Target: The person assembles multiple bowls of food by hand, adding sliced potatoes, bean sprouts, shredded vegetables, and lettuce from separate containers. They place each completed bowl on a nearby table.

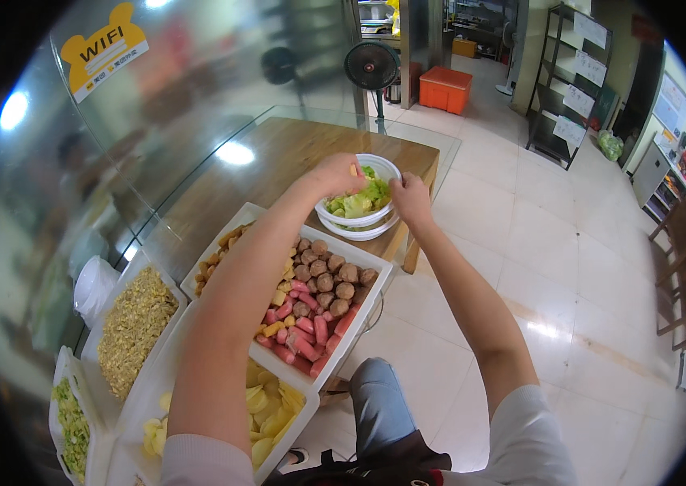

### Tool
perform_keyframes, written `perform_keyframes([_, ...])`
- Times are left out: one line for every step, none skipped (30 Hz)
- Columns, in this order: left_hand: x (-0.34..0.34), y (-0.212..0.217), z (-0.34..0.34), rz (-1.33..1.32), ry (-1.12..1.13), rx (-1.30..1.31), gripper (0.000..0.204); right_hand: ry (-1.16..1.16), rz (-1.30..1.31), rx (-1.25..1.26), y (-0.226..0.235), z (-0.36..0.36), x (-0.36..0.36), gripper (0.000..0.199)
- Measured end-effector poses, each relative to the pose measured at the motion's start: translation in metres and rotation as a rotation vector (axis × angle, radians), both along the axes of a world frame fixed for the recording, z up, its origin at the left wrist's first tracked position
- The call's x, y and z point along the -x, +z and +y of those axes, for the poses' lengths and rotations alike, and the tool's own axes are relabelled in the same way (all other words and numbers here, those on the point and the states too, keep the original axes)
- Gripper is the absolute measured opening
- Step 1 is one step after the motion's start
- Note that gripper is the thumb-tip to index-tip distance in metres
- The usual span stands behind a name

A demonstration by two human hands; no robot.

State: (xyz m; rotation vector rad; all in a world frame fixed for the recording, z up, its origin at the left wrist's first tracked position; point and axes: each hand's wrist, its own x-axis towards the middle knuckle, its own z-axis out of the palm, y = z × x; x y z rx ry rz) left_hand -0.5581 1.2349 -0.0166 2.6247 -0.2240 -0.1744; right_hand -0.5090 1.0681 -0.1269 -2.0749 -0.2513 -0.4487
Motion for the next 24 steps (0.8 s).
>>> perform_keyframes([-0.001,-0.003,0.006,0.002,0.03,0.086,0.029,0.023,-0.002,0.005,0.007,0.007,0.003,0.031])
perform_keyframes([0.001,-0.002,0.003,0.004,0.04,0.176,0.031,0.026,-0.006,0.013,0.01,0.004,0.002,0.029])
perform_keyframes([0.001,-0.002,0.004,0.007,0.053,0.265,0.034,0.031,-0.009,0.02,0.012,0.001,0.0,0.028])
perform_keyframes([-0.004,-0.004,0.014,-0.076,0.068,0.317,0.034,0.063,0.037,-0.032,0.01,0.0,-0.009,0.026])
perform_keyframes([-0.004,0.003,0.019,-0.125,0.064,0.334,0.031,0.088,0.082,-0.089,0.007,-0.006,-0.022,0.024])
perform_keyframes([-0.003,0.008,0.027,-0.168,0.065,0.354,0.029,0.116,0.134,-0.144,0.006,-0.008,-0.03,0.022])
perform_keyframes([-0.002,0.012,0.033,-0.211,0.067,0.375,0.027,0.116,0.162,-0.2,0.005,-0.014,-0.038,0.022])
perform_keyframes([0.003,0.019,0.043,-0.296,0.122,0.398,0.026,0.133,0.186,-0.26,0.015,-0.013,-0.04,0.022])
perform_keyframes([0.011,0.024,0.053,-0.383,0.175,0.422,0.025,0.148,0.208,-0.318,0.028,-0.013,-0.042,0.023])
perform_keyframes([0.016,0.026,0.06,-0.469,0.228,0.445,0.024,0.129,0.194,-0.352,0.045,-0.013,-0.047,0.022])
perform_keyframes([0.017,0.024,0.063,-0.52,0.207,0.399,0.023,0.102,0.174,-0.383,0.062,-0.019,-0.056,0.021])
perform_keyframes([0.017,0.02,0.066,-0.57,0.188,0.351,0.023,0.091,0.163,-0.395,0.072,-0.024,-0.069,0.02])
perform_keyframes([0.017,0.014,0.068,-0.62,0.169,0.303,0.022,0.08,0.152,-0.408,0.081,-0.031,-0.082,0.02])
perform_keyframes([0.019,0.007,0.064,-0.551,0.148,0.156,0.024,0.071,0.146,-0.418,0.084,-0.037,-0.091,0.019])
perform_keyframes([0.023,-0.001,0.054,-0.482,0.126,0.008,0.026,0.038,0.165,-0.428,0.08,-0.043,-0.099,0.019])
perform_keyframes([0.025,-0.014,0.046,-0.399,0.092,-0.141,0.028,0.004,0.184,-0.438,0.073,-0.048,-0.107,0.018])
perform_keyframes([0.022,-0.026,0.036,-0.317,0.05,-0.281,0.031,-0.039,0.2,-0.444,0.065,-0.056,-0.116,0.018])
perform_keyframes([0.02,-0.033,0.027,-0.167,0.053,-0.368,0.033,-0.087,0.242,-0.461,0.055,-0.06,-0.122,0.018])
perform_keyframes([0.015,-0.037,0.021,-0.016,0.054,-0.452,0.035,-0.136,0.283,-0.477,0.042,-0.065,-0.127,0.019])
perform_keyframes([0.004,-0.037,0.021,0.119,0.108,-0.377,0.034,-0.186,0.317,-0.498,0.034,-0.07,-0.131,0.02])
perform_keyframes([-0.007,-0.035,0.025,0.254,0.166,-0.302,0.034,-0.195,0.355,-0.51,0.029,-0.072,-0.137,0.021])
perform_keyframes([-0.018,-0.035,0.028,0.388,0.223,-0.224,0.033,-0.205,0.393,-0.521,0.024,-0.075,-0.143,0.022])
perform_keyframes([-0.028,-0.043,0.035,0.37,0.261,-0.028,0.032,-0.219,0.428,-0.531,0.02,-0.081,-0.152,0.023])
perform_keyframes([-0.032,-0.053,0.046,0.356,0.303,0.161,0.032,-0.226,0.449,-0.512,0.015,-0.085,-0.161,0.025])
